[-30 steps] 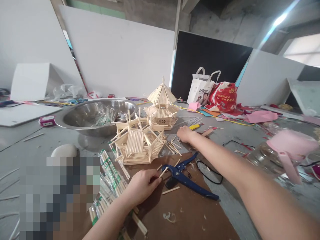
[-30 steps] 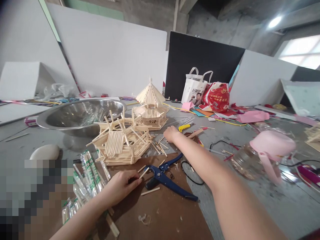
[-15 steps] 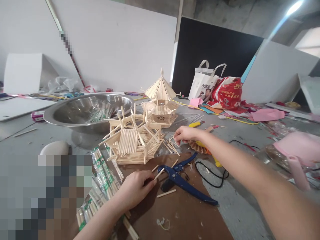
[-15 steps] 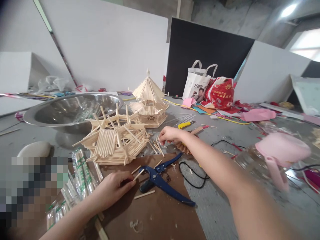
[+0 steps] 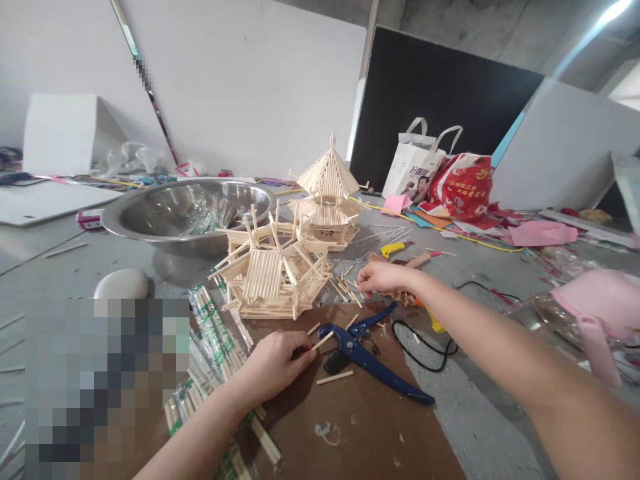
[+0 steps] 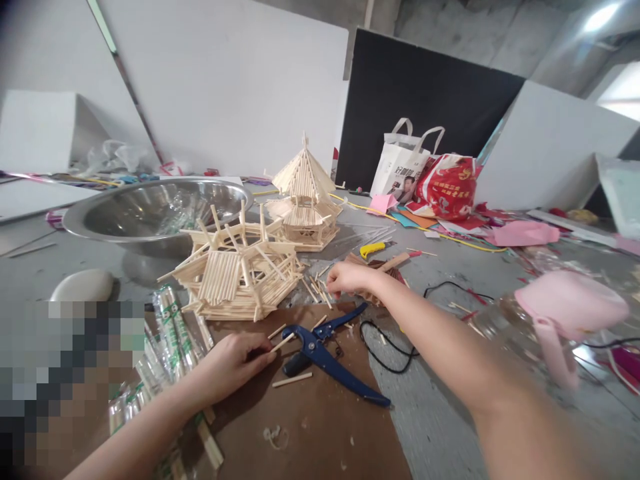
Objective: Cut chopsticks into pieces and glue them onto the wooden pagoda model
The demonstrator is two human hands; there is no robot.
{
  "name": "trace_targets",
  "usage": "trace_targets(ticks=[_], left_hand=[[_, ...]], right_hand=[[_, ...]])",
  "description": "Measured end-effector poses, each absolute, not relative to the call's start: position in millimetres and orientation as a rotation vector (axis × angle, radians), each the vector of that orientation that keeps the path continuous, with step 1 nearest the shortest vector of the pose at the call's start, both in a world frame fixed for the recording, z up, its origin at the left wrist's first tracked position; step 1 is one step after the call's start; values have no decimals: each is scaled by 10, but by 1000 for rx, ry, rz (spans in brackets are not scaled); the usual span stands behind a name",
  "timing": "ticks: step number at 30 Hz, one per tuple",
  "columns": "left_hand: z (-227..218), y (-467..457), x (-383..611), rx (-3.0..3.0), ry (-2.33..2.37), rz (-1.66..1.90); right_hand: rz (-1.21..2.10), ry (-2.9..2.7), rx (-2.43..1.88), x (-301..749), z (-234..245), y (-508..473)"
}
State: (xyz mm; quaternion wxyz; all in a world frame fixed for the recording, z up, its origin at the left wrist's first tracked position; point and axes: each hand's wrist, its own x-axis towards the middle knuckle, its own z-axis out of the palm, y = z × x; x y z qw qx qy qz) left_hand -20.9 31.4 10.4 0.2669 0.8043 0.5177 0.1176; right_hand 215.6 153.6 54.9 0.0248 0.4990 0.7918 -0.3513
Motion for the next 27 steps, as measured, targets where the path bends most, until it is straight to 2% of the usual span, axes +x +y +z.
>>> trace_targets(ticks=[9, 16, 21, 27], left_hand=[[61, 316, -217, 2145, 1434, 375], [65, 313, -179, 2136, 1451, 404], [60, 319, -185, 2163, 1448, 378], [158, 315, -208, 2169, 1366, 265]], right_hand=[[-977, 2484, 1619, 2126, 445, 1375], [-622, 2634, 1626, 2131, 544, 1138], [-515, 2675, 1508, 2075, 411, 786], [-401, 2706, 1568, 2147, 301, 604]])
